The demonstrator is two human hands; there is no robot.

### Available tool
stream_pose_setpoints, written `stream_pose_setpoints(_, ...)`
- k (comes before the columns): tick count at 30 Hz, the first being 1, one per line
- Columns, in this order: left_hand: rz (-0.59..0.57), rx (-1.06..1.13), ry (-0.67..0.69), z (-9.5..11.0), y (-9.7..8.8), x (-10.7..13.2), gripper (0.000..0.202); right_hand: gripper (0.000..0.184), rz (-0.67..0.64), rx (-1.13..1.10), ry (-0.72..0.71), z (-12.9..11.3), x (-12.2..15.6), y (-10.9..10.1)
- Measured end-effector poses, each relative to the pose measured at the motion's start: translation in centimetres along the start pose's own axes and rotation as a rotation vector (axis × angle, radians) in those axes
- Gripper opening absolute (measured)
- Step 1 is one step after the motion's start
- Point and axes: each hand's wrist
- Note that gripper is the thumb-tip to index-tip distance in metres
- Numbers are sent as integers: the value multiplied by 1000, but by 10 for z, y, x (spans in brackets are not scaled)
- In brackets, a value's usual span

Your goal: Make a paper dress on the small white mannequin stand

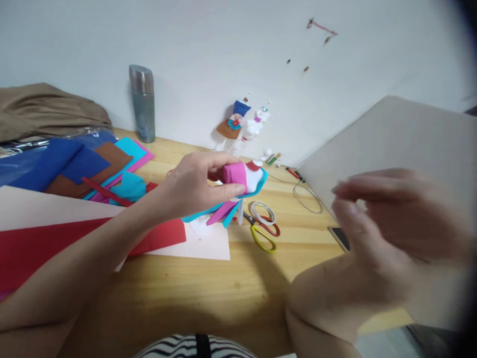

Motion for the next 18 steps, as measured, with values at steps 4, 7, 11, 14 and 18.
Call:
stream_pose_setpoints(4, -24, -18, -21, 2, 0, 1, 39, 19, 337, -80, 111, -11, 0, 3)
stream_pose_setpoints(7, -19, -58, -48, 6, -2, 0, 49, 17, 231, -117, 276, -20, 1, 3)
stream_pose_setpoints(11, 163, -174, 20, 17, -8, 6, 43, 14, 84, -198, 369, -17, 5, -1)
stream_pose_setpoints(14, 451, -345, 104, 35, -13, 18, 19, 16, -92, -275, 342, -10, 7, -6)
stream_pose_setpoints(18, 392, -355, 131, 57, -17, 35, 8, 14, -238, -320, 282, -8, 8, -10)
Point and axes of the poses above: each hand's wrist, its own x-axis away from the middle knuckle, its own y-axis out of the palm, z = x × y, and after that the axes turned 7 degrees about -x, right-handed
